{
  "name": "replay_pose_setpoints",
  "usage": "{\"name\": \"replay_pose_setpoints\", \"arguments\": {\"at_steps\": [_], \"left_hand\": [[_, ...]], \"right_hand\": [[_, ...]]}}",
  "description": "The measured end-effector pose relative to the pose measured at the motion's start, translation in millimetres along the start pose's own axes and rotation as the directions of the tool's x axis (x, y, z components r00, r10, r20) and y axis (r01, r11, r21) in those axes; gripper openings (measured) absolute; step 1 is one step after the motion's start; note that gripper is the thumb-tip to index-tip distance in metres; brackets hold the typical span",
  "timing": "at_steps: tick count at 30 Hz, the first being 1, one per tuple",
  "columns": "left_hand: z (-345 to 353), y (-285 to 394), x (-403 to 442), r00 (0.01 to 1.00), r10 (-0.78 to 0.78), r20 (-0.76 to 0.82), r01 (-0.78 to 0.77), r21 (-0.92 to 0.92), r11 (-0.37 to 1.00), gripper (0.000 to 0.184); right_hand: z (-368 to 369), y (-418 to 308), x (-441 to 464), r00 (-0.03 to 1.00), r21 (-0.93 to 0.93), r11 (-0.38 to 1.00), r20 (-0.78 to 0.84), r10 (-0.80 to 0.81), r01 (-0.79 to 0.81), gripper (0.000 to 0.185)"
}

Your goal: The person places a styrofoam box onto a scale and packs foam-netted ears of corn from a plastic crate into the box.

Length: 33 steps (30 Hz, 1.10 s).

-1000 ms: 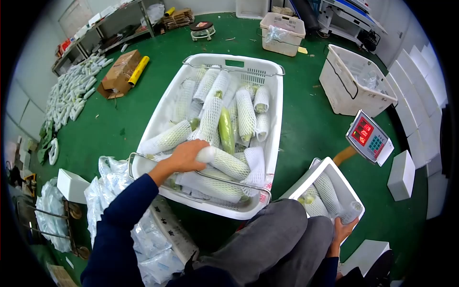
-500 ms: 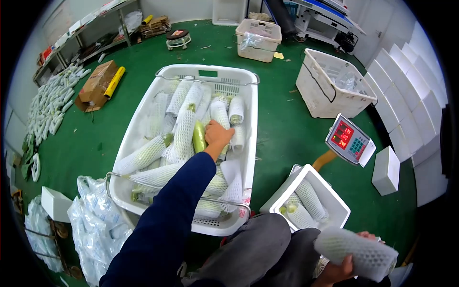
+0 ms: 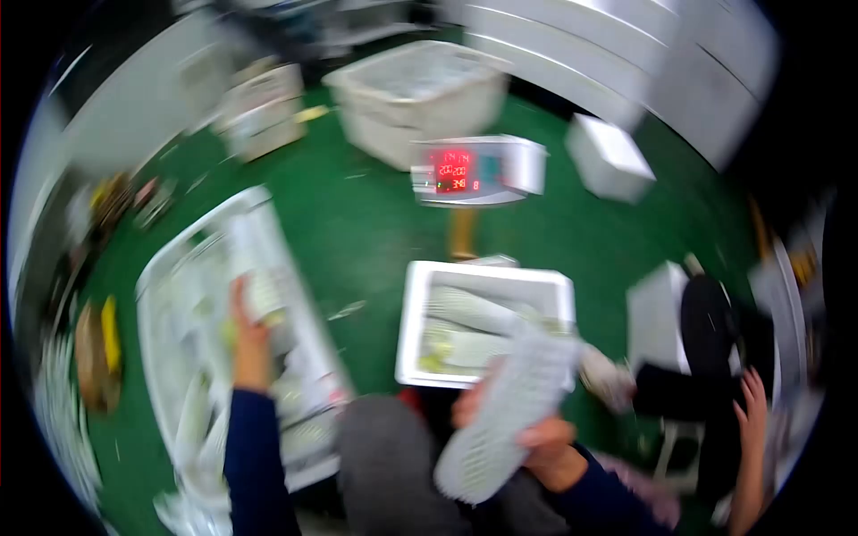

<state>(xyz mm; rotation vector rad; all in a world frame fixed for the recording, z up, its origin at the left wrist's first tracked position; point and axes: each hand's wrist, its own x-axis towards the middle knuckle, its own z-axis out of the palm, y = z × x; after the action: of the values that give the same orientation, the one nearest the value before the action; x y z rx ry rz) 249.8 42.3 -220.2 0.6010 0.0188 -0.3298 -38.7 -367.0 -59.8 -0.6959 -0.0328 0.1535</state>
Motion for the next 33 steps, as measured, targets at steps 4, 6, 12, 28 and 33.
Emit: {"name": "replay_pose_setpoints", "arguments": {"at_steps": [4,6,12,28,33], "left_hand": [[183.3,-47.5,22.0,0.988,-0.142,0.056,0.059,0.718,0.693,0.072],[254.9,-114.6,34.6,0.931,-0.288,0.223,-0.099,0.917,0.387,0.07],[283.5,-280.7,27.8,0.632,-0.775,-0.021,0.002,1.0,-0.026,0.097],[190.4,-170.4,-63.9,0.792,-0.572,-0.215,0.432,0.859,0.275,0.037],[197.0,-161.5,-100.5,0.871,-0.477,-0.113,0.356,0.815,0.457,0.035]], "right_hand": [[-4.2,5.9,-19.0,0.962,-0.119,0.98,0.204,0.181,-0.159,0.089],[1.0,-3.7,-12.1,0.927,-0.324,0.945,0.343,0.152,-0.035,0.097],[-26.2,18.0,-20.3,0.94,-0.356,0.894,0.298,-0.169,0.273,0.101],[-13.7,-1.6,-3.2,0.965,-0.112,0.981,0.195,0.176,-0.156,0.073],[-7.7,20.1,7.1,0.965,-0.196,0.968,0.178,0.194,-0.158,0.072]]}}
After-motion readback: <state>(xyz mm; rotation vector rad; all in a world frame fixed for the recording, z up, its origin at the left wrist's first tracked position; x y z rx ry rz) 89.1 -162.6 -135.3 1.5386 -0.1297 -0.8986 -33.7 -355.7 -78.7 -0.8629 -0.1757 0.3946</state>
